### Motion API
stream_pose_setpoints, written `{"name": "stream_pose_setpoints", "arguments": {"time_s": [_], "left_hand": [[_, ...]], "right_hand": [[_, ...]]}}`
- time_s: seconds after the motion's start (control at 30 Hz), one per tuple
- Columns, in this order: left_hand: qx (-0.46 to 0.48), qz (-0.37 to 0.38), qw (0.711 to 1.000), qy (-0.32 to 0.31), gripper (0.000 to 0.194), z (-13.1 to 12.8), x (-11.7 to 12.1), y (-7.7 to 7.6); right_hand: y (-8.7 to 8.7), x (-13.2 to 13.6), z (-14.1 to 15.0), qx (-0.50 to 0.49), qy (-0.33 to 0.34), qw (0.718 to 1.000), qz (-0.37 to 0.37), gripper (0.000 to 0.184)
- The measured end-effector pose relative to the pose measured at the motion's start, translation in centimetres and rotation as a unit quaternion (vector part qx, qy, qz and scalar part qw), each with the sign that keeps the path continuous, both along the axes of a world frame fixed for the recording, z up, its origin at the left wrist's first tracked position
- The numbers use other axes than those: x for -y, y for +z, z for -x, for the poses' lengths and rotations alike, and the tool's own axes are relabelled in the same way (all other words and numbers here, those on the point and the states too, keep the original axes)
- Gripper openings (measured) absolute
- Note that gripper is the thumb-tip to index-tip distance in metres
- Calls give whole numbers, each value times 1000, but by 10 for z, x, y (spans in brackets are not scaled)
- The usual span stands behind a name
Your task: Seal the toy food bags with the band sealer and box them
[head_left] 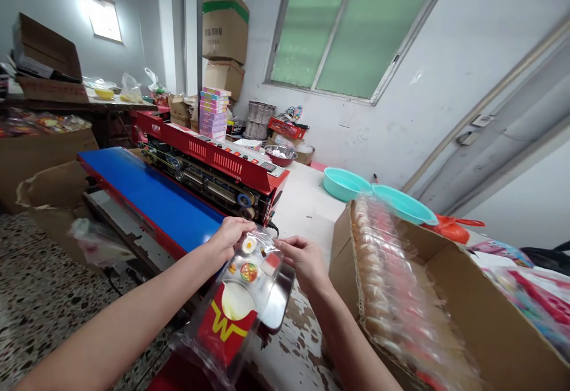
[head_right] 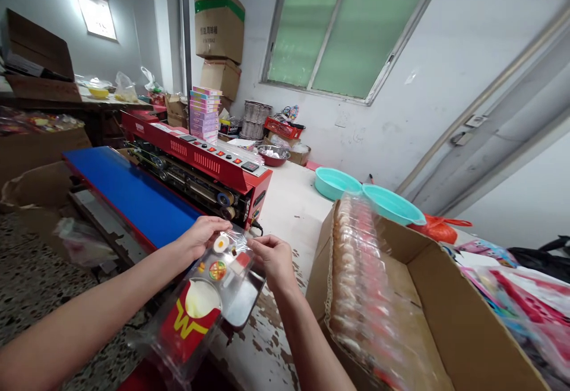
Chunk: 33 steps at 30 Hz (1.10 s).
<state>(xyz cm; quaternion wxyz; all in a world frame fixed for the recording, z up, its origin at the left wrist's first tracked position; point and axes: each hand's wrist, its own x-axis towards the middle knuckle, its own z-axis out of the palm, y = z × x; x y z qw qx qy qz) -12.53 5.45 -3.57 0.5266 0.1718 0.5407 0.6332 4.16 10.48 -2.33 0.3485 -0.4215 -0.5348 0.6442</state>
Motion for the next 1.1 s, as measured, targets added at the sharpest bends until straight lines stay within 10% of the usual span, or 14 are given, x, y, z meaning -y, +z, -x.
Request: {"name": "stream_pose_setpoints", "arguments": {"time_s": [0.37, 0.73, 1.1], "left_hand": [[-28, 31, 997, -60, 58, 24, 19, -8], [-29, 42, 999, -10, 47, 59, -13, -17], [-209, 68, 965, 142, 27, 144, -4, -13]], "right_hand": [[-5, -27, 21, -19, -37, 998, 40, 46], [-17, -53, 64, -27, -64, 997, 41, 43], [11, 17, 23, 47, -29, 980, -192, 37]]}}
